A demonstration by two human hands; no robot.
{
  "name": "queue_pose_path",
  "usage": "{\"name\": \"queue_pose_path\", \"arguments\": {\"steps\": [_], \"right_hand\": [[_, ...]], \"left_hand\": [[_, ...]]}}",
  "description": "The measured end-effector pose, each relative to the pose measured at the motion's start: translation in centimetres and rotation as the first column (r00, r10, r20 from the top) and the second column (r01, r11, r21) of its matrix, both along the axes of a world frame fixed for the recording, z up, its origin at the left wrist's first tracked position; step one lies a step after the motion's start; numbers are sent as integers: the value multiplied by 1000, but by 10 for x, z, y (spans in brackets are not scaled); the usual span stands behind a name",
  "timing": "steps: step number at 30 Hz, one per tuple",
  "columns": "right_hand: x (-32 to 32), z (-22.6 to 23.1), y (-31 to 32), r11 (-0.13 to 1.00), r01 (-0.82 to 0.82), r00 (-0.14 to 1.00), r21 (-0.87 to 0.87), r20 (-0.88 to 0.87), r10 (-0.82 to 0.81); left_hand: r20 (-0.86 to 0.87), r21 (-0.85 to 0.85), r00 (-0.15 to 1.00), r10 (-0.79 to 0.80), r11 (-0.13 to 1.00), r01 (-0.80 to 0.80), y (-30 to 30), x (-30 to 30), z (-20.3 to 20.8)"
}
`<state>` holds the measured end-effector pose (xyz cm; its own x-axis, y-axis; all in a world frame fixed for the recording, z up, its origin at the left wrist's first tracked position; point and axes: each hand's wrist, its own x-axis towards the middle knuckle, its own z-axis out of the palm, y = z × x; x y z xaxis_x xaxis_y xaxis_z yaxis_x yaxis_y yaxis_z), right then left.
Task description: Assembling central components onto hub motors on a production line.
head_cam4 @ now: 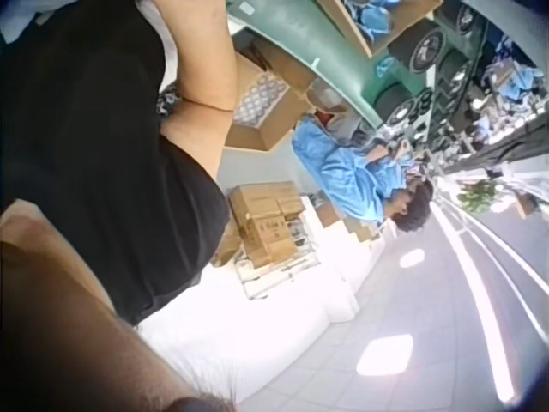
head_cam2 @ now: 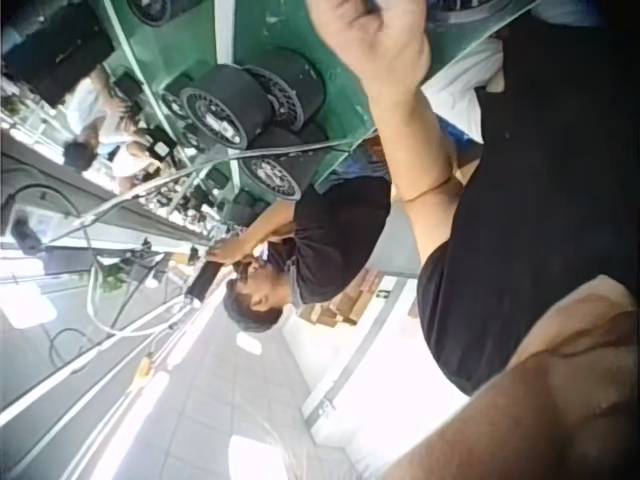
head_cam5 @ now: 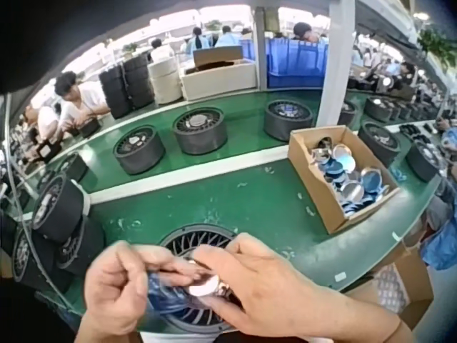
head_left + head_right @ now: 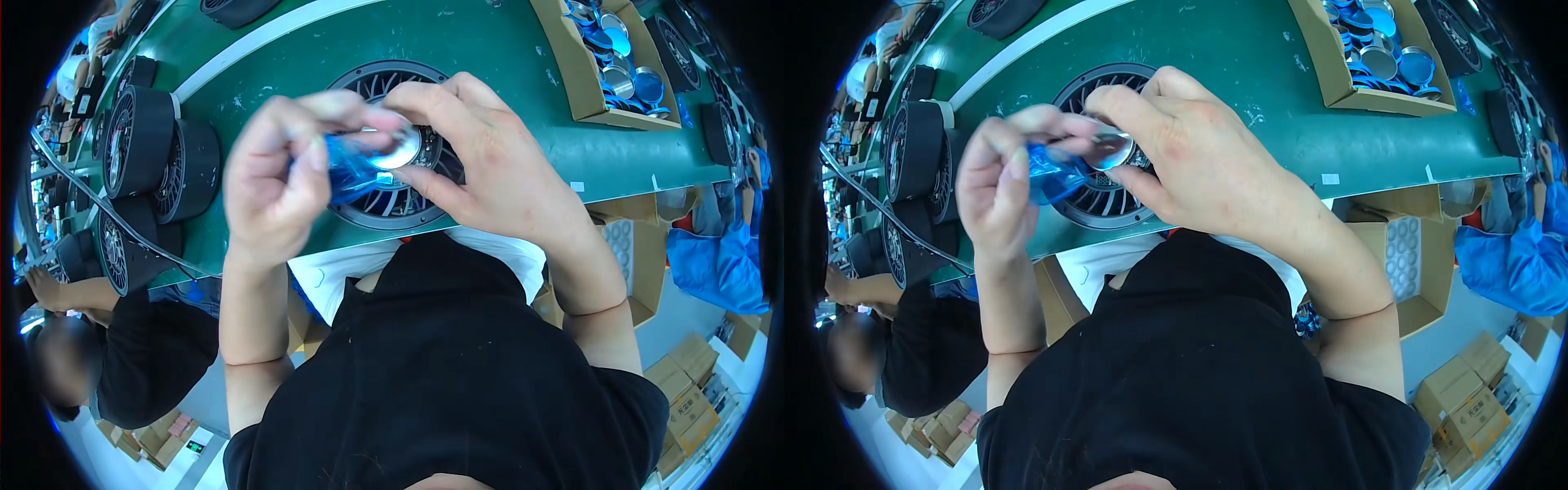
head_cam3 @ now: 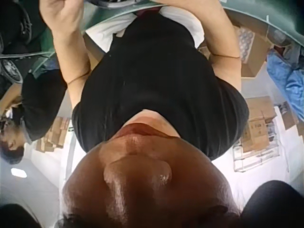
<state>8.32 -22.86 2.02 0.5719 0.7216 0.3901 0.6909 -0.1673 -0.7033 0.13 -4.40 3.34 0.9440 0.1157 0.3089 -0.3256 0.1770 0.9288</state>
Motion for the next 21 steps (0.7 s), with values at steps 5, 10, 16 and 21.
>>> {"name": "queue_pose_path", "arguments": {"steps": [5, 10, 16, 21], "right_hand": [[4, 2, -4, 990, -141, 975, -24, 170, 143], [-3, 1, 0, 987, -68, 937, -145, 332, 113], [-31, 23, 19, 937, 155, 887, -312, 462, 7], [-27, 34, 27, 936, 258, 808, -240, 584, -73]], "left_hand": [[-18, -92, 992, 127, 987, -128, 59, -32, -16], [-558, 276, 719, 414, 910, -310, 26, -46, -11], [-684, -57, 726, 70, 987, -148, 7, -52, -29], [-713, -80, 700, 53, 985, -156, 2, -56, -28]]}}
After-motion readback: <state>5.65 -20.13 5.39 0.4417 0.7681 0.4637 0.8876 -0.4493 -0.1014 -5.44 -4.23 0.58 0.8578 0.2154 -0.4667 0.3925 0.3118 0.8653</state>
